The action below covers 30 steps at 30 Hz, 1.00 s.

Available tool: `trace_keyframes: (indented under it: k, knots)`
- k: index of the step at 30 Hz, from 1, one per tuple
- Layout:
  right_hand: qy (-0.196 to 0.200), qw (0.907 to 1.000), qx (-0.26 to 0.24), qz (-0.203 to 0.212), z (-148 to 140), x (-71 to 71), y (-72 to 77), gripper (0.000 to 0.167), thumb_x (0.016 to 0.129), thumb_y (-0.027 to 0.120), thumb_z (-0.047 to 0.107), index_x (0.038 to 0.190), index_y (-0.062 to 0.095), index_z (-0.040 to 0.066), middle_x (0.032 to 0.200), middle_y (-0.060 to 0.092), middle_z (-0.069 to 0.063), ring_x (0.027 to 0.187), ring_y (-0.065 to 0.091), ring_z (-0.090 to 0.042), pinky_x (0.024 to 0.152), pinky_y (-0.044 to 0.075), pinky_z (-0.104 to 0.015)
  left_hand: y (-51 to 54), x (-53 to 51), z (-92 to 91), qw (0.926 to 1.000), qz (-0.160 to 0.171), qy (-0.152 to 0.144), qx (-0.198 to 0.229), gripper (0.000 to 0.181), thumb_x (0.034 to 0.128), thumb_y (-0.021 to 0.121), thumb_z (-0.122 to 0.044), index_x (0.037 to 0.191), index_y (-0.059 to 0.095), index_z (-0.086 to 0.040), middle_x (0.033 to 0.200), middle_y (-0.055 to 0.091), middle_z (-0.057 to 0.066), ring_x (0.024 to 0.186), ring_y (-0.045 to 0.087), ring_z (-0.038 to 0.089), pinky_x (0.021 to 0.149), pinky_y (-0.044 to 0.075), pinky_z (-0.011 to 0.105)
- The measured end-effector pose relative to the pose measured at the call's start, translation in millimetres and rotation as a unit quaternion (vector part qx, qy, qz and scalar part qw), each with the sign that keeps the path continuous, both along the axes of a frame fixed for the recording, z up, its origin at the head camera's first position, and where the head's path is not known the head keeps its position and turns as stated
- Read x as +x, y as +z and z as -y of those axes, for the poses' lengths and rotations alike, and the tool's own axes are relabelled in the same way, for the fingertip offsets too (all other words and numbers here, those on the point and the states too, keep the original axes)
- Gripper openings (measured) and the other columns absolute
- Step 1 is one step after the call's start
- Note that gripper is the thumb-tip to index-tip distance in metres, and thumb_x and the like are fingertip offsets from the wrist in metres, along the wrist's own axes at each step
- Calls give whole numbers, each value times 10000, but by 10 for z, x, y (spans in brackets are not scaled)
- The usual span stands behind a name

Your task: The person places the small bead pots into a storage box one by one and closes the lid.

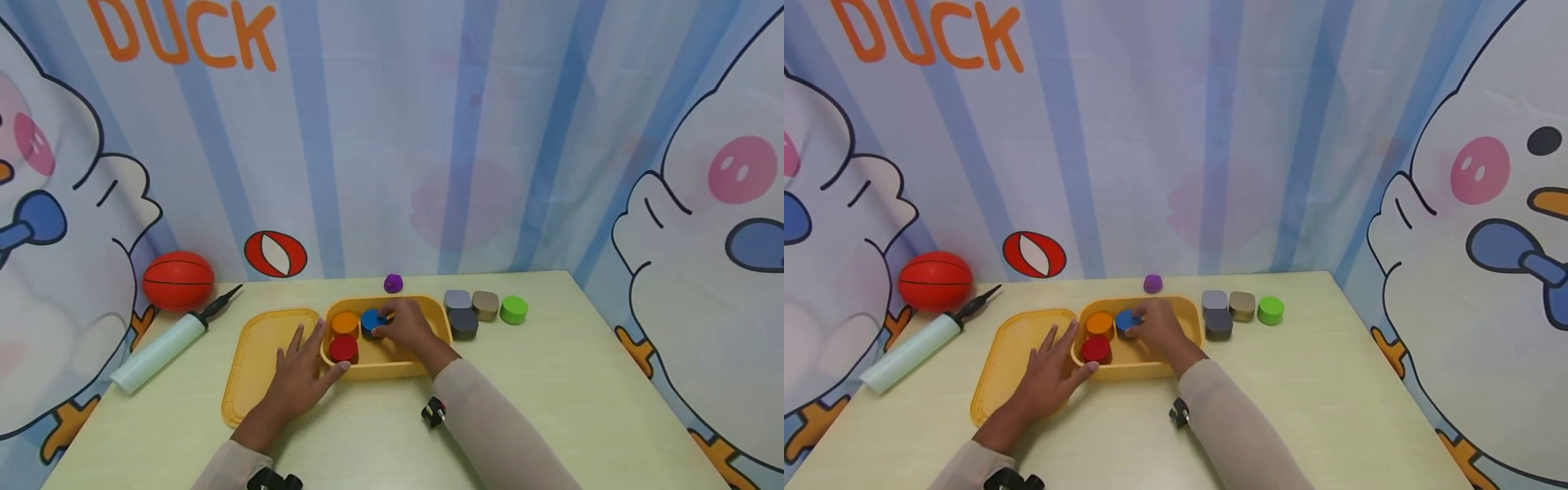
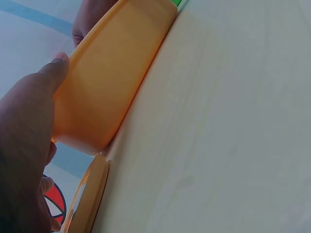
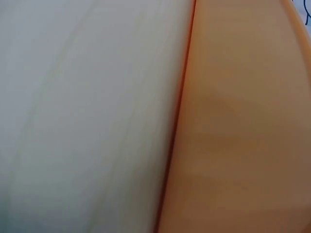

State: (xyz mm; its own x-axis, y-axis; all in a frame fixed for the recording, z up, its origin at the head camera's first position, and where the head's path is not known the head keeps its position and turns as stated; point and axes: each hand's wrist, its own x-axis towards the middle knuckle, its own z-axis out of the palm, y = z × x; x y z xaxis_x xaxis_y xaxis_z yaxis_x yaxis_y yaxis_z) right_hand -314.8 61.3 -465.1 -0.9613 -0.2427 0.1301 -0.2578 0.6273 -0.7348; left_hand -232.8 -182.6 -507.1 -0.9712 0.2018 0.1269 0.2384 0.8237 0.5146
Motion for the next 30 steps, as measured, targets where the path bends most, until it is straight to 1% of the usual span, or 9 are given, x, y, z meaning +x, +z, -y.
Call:
trace_keyframes:
  k: [11, 17, 25, 30]
  knots:
    - [61, 10000, -5, -50, -3, -6, -17, 306, 898, 907, 97, 1149, 804, -44, 1190, 808, -196, 1114, 786, -355, 1016, 648, -481, 8, -1, 1, 10000, 50, 7, 14, 983, 1041, 553, -713, 1774, 153, -193, 1844, 211, 56, 1722, 41, 457, 1264, 5, 850]
    - [87, 9999, 18, -65, 3, -3, -29, 283, 905, 901, 93, 1141, 806, -31, 1180, 810, -187, 1102, 787, -341, 1007, 653, -469, 1, -2, 6, 10000, 2, -6, 8, 983, 1041, 558, -709, 1773, 158, -188, 1842, 218, 57, 1718, 54, 469, 1257, 25, 860]
    - [212, 9998, 10, 13, 1, 11, -31, 300, 924, 876, 73, 1188, 790, -39, 1238, 795, -211, 1134, 780, -365, 1042, 638, -488, 0, 10, -2, 10000, -19, 15, 36, 987, 1037, 563, -714, 1772, 171, -184, 1839, 232, 60, 1715, 61, 478, 1254, 27, 861]
    - [244, 9997, -32, 15, -6, -2, -25, 316, 931, 869, 73, 1210, 782, -48, 1262, 787, -218, 1154, 778, -367, 1057, 632, -485, 3, 9, 1, 9999, -92, 10, 59, 983, 1038, 570, -704, 1769, 184, -174, 1835, 244, 71, 1712, 72, 484, 1247, 36, 872]
